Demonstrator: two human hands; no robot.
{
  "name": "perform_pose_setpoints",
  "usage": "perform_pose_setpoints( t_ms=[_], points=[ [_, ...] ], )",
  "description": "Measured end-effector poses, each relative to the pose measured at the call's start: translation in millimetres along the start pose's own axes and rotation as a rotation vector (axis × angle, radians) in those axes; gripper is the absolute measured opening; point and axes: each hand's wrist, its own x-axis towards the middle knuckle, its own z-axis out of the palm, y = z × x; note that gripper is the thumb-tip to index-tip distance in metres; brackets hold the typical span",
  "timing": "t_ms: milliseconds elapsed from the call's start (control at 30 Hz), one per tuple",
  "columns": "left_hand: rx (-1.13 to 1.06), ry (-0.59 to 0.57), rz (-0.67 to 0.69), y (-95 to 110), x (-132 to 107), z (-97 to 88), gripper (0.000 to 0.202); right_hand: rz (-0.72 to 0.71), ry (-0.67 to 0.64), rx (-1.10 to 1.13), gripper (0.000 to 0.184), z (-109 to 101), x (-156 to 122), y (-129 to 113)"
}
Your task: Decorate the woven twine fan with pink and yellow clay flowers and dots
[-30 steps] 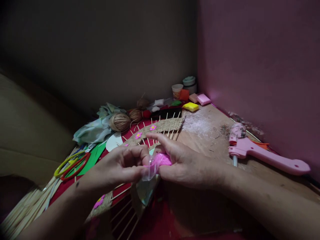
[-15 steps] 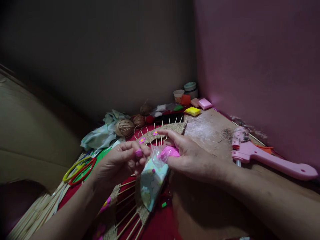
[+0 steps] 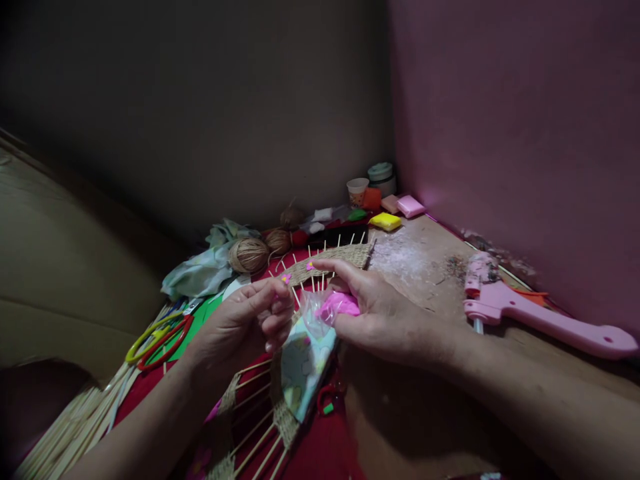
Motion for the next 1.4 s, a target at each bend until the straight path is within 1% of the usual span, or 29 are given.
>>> perform_pose_setpoints(
  t_ms=[167,267,367,400,500,567,667,700,800,867,933,1100,1200,1333,1400],
  points=[
    [0.032,-0.068,-0.025,-3.7,0.0,-3.9,0.022,0.029,-0.008,-0.019,0.061,0.7,-0.7,-1.5],
    [0.045,-0.093,-0.012,-3.7,-1.3,-3.0,0.018,0.018,-0.001,-0.033,0.064,0.9,-1.1,-0.7],
    [0.029,-0.088,0.010,-1.6,-1.7,0.8,0.007,0.015,0.002,-0.028,0.062,1.0,-1.4,0.7],
    [0.025,-0.078,0.014,-0.7,-1.5,2.3,0.007,0.014,0.002,-0.031,0.062,1.0,-1.5,1.1],
    [0.027,-0.038,0.024,1.8,-1.0,5.7,0.018,0.003,0.007,-0.040,0.062,0.8,-1.6,1.3],
    [0.021,-0.027,0.040,2.7,-1.2,6.4,0.021,-0.017,0.017,-0.030,0.062,0.8,-1.3,0.9],
    [0.005,-0.037,0.045,1.8,-2.6,4.7,0.008,-0.014,0.027,0.002,0.062,1.5,-0.3,0.1],
    [-0.001,-0.049,0.034,0.9,-3.1,3.5,0.009,-0.012,0.031,0.015,0.061,1.7,-0.1,0.0],
    [-0.024,-0.064,0.003,-2.2,-4.1,-0.3,0.026,-0.019,0.029,0.038,0.060,2.1,-0.4,0.3],
    [-0.025,-0.063,0.003,-3.1,-4.1,-1.9,0.030,-0.025,0.027,0.037,0.060,2.0,-1.0,0.6],
    [-0.016,-0.069,0.003,-2.6,-3.7,-2.3,0.026,-0.019,0.028,0.032,0.060,1.7,-1.7,0.8],
    [0.005,-0.132,0.010,2.3,-4.1,-0.9,0.009,-0.002,0.034,0.051,0.060,1.8,-2.1,0.6],
    [0.029,-0.104,0.030,4.0,-5.0,-1.6,0.010,0.011,0.042,0.069,0.060,1.7,-1.4,-0.6],
    [0.081,-0.036,0.078,3.2,-3.6,-5.0,0.013,0.009,0.033,0.064,0.061,1.4,0.1,-1.3],
    [0.118,-0.006,0.057,2.3,-1.6,-6.8,0.015,-0.001,0.030,0.070,0.062,1.7,0.3,-0.3]
  ],
)
